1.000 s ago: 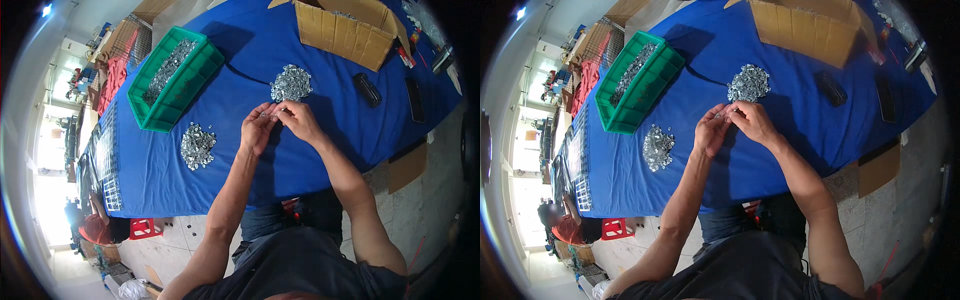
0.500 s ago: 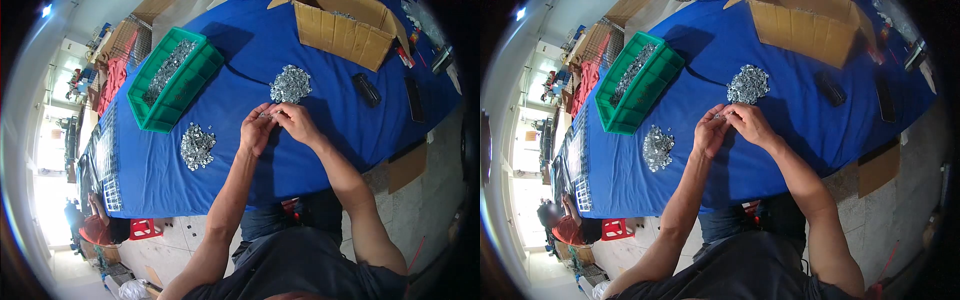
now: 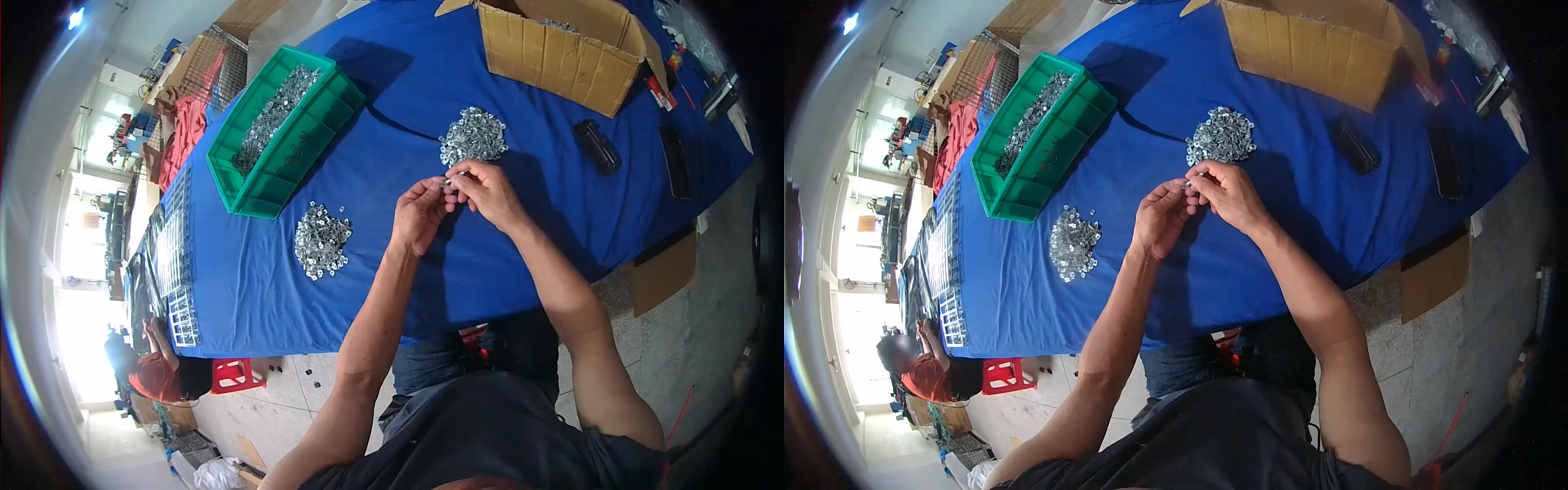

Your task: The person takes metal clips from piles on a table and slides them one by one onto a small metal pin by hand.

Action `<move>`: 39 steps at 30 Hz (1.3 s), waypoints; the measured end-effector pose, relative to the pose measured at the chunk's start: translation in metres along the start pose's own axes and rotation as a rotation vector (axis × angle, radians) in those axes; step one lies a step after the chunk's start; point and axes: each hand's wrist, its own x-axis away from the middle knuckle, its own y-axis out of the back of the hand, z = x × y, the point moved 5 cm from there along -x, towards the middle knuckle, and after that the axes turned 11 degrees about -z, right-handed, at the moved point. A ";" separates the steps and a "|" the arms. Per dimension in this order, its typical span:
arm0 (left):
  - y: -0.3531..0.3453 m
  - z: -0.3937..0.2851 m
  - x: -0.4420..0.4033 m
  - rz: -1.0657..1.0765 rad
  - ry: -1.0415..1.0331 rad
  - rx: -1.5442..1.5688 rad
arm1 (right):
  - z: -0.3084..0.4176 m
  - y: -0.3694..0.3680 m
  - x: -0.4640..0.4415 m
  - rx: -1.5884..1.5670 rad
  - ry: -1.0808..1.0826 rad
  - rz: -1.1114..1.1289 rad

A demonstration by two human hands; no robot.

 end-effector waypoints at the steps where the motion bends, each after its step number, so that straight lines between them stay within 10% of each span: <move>1: -0.001 -0.001 0.001 -0.018 -0.013 -0.001 | -0.001 0.000 0.000 0.000 0.000 0.001; 9: -0.006 -0.002 0.001 -0.030 -0.030 -0.059 | -0.002 0.003 -0.001 -0.008 -0.004 -0.037; 15: -0.011 -0.004 0.006 -0.122 -0.027 0.049 | 0.015 0.038 -0.007 0.421 0.362 -0.480; 23: -0.004 -0.005 0.006 -0.151 -0.055 0.097 | -0.008 0.026 -0.011 0.025 0.036 -0.317; 39: -0.005 -0.005 0.004 -0.033 0.002 0.062 | 0.019 -0.004 0.006 0.277 0.418 -0.053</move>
